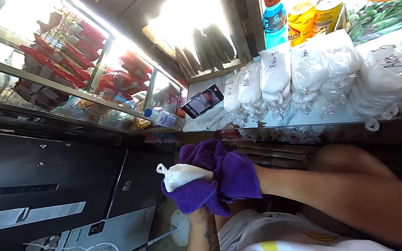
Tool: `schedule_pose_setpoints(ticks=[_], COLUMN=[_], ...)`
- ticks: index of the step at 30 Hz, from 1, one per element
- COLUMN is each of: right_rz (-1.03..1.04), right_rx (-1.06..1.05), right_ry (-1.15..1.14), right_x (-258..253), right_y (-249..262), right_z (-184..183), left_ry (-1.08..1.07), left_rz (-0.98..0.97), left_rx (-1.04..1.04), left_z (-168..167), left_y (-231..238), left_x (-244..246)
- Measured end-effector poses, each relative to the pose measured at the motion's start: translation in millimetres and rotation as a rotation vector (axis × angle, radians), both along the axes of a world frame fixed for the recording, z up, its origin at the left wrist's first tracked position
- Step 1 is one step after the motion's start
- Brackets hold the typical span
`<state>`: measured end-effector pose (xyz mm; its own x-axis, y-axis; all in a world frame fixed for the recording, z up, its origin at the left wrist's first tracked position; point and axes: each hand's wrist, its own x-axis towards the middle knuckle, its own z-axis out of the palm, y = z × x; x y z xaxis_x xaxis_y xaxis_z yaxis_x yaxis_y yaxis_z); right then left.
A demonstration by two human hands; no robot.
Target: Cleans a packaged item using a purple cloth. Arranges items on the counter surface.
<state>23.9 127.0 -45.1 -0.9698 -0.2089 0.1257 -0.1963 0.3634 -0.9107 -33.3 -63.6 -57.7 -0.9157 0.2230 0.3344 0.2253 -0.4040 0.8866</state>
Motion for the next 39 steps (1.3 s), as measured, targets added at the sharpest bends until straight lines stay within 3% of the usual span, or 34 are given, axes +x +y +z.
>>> schedule_pose_setpoints(ticks=[6, 9, 12, 21, 28, 33, 36, 39], right_rz=[0.007, -0.022, -0.014, 0.013, -0.007, -0.101, -0.132, -0.120], right_rx=[-0.179, -0.124, -0.082, -0.051, -0.536, -0.315, -0.358, -0.209], right_ry=[-0.223, -0.107, -0.129, -0.045, -0.324, -0.128, -0.105, 0.004], right_x=[4.8, 8.7, 8.1, 2.4, 5.5, 5.0, 2.4, 9.1], right_y=[2.3, 2.2, 4.5, 2.1, -6.3, -11.4, -13.4, -5.4], right_z=[14.8, 14.1, 18.7, 7.9, -3.9, -6.7, -3.5, -0.5], left_ry=[-0.071, -0.072, -0.064, -0.104, -0.110, -0.018, -0.061, -0.038], left_rz=[0.065, 0.033, -0.048, 0.064, 0.080, -0.099, 0.037, 0.055], left_rx=[-0.036, -0.029, -0.054, 0.008, 0.084, 0.048, -0.026, -0.039], left_z=[5.8, 6.8, 5.1, 8.0, 15.8, 1.8, 41.7, 55.9], left_y=[7.9, 8.5, 5.8, 14.7, 18.5, 17.3, 58.6, 67.9], left_x=[7.6, 9.1, 6.7, 3.8, 6.9, 19.7, 41.1, 42.2])
